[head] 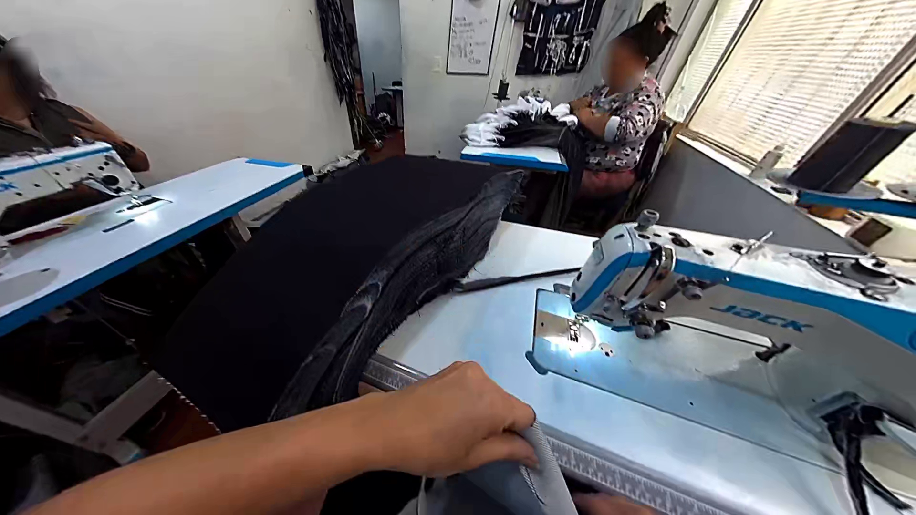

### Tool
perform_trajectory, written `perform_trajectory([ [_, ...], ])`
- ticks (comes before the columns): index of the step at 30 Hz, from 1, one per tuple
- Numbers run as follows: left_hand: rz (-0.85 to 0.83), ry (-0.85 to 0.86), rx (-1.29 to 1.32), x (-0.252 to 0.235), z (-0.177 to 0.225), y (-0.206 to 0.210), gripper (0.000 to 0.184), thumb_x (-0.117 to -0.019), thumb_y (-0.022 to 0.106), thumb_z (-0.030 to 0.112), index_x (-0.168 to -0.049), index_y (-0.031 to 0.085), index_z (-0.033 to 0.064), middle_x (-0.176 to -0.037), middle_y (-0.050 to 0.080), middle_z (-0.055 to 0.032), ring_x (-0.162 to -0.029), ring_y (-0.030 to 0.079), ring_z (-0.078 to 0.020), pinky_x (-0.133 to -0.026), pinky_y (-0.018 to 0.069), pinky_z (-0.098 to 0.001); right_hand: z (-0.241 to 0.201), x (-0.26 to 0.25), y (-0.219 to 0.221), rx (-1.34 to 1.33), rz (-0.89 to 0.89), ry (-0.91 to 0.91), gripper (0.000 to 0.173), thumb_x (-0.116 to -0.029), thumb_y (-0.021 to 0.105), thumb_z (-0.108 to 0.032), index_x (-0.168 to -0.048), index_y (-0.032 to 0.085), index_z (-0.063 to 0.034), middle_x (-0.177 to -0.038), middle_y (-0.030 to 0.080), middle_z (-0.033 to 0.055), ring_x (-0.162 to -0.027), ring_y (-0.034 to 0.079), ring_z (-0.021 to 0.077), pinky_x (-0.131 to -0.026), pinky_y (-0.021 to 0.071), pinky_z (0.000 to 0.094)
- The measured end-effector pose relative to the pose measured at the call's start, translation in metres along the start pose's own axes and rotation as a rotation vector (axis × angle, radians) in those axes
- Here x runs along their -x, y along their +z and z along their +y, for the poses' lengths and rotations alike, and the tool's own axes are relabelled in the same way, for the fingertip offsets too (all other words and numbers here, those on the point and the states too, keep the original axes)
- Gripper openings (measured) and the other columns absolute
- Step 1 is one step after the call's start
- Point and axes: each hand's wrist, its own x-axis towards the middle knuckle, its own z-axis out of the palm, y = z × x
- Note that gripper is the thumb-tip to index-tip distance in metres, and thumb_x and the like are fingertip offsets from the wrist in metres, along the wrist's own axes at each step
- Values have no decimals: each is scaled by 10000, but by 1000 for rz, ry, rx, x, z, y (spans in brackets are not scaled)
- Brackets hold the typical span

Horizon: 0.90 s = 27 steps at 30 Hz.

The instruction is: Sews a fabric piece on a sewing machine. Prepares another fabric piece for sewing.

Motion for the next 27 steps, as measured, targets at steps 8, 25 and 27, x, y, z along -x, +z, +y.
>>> perform_trajectory([
  [8, -226, -306, 107, -22, 11, -5, 339, -1029, 604, 229, -830, 635, -44, -643, 539, -100, -590, 498, -179, -561, 375, -336, -74, -44, -50, -508, 560, -217, 323, -1049, 577, -245, -1188, 678, 28, -1088, 746, 65, -1005, 710, 47, -881, 603, 234],
  [25, -216, -565, 117, -18, 16, -13, 207, -962, 708, 189, -861, 702, 8, -748, 627, -63, -708, 558, -150, -638, 412, -344, -100, -75, -39, -613, 663, -163, 234, -902, 763, -179, -1056, 736, -6, -938, 701, -6, -820, 706, 20, -701, 625, 175],
  [27, -207, -567, 125, -17, 15, -11, 205, -968, 701, 188, -870, 700, 7, -751, 630, -62, -703, 557, -143, -634, 414, -335, -100, -76, -39, -601, 675, -159, 224, -903, 759, -175, -1051, 739, -9, -931, 699, -7, -815, 702, 14, -695, 621, 168],
])
